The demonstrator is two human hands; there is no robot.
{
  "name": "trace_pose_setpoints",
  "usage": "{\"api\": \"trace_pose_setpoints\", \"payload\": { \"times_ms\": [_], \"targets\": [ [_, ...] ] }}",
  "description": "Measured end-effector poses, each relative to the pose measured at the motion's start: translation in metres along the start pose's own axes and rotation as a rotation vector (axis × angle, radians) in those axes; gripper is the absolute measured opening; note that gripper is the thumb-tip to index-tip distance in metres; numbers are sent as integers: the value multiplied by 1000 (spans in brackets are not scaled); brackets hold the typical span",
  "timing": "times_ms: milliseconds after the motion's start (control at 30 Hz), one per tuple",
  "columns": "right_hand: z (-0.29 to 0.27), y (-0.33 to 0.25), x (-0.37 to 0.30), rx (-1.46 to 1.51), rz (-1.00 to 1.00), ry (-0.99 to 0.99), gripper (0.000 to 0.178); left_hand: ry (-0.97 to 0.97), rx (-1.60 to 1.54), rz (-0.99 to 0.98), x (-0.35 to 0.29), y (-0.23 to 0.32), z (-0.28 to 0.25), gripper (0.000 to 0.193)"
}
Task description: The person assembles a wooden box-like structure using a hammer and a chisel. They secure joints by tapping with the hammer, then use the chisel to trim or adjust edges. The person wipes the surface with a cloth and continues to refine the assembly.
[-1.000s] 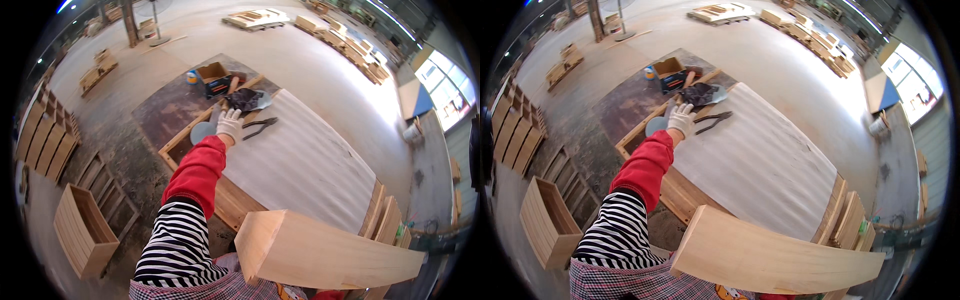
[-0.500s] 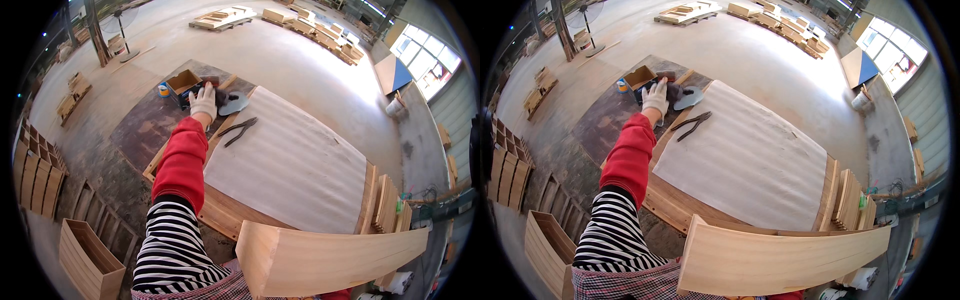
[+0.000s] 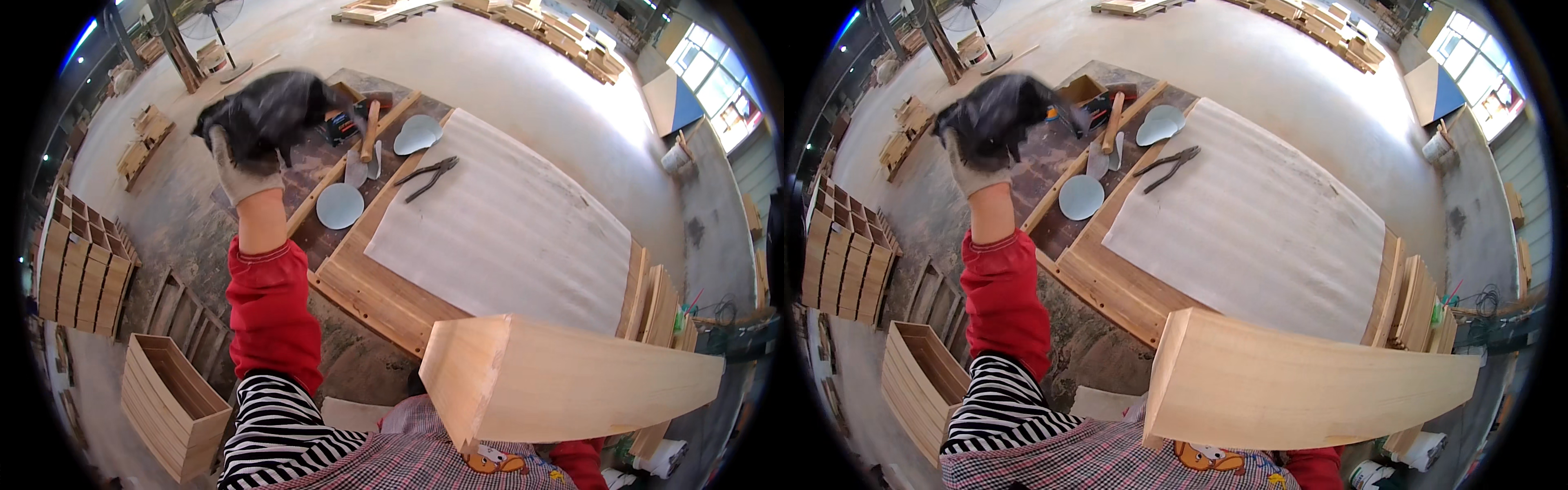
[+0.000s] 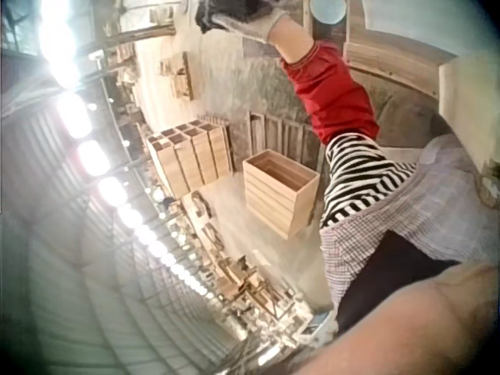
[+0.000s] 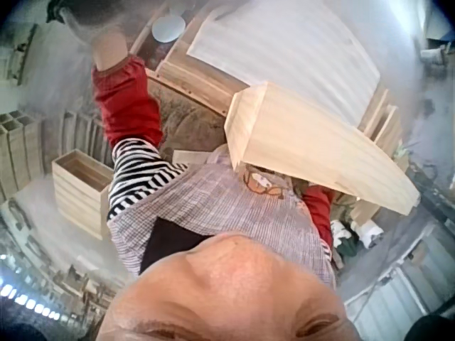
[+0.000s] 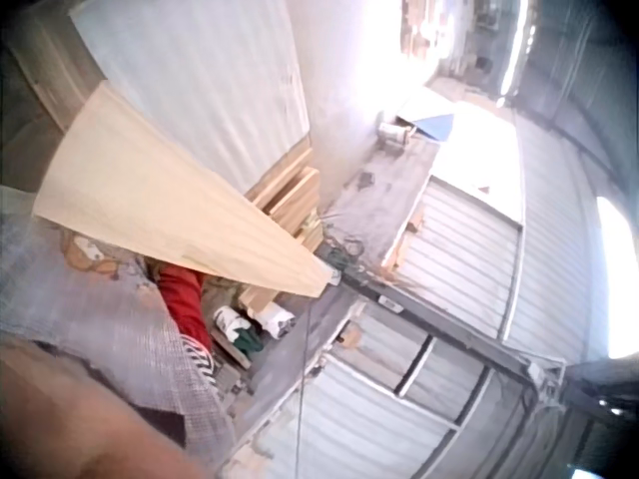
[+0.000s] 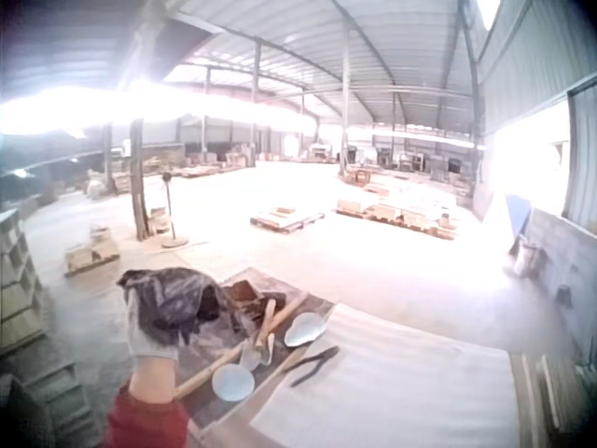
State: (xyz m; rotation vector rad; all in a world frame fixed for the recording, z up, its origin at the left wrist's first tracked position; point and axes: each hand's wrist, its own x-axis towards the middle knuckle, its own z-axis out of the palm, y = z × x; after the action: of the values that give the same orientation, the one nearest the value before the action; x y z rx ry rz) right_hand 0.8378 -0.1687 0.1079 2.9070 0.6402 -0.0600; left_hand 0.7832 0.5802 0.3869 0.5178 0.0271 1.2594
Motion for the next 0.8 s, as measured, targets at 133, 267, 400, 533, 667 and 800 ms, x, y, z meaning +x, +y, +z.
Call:
{"api": "trace_pose_setpoints", "payload": {
  "times_ms": [133,267,400,533,667,800],
  "targets": [
    [-1,-1,-8,3,-3,15,48,-128,129,-401,-31,27,-82,38],
    [-3,-4,7,27,-52,40,47,-64,85,-513,-147,48,-140,42],
    [-4,0,4,34,-5,84,46,-82,-195,-951,-301,32,-195,48],
    [-7,1,18,59,-40,164,45,179,41,-1235,-436,29,-189,52],
    [-34,15,23,239,-28,5,44,-73,90,-1575,-471,-21,-118,39],
    [-142,25,20,1334,597,-509,45,-258,165,-1671,-475,-78,-30,45]
  ]
}}
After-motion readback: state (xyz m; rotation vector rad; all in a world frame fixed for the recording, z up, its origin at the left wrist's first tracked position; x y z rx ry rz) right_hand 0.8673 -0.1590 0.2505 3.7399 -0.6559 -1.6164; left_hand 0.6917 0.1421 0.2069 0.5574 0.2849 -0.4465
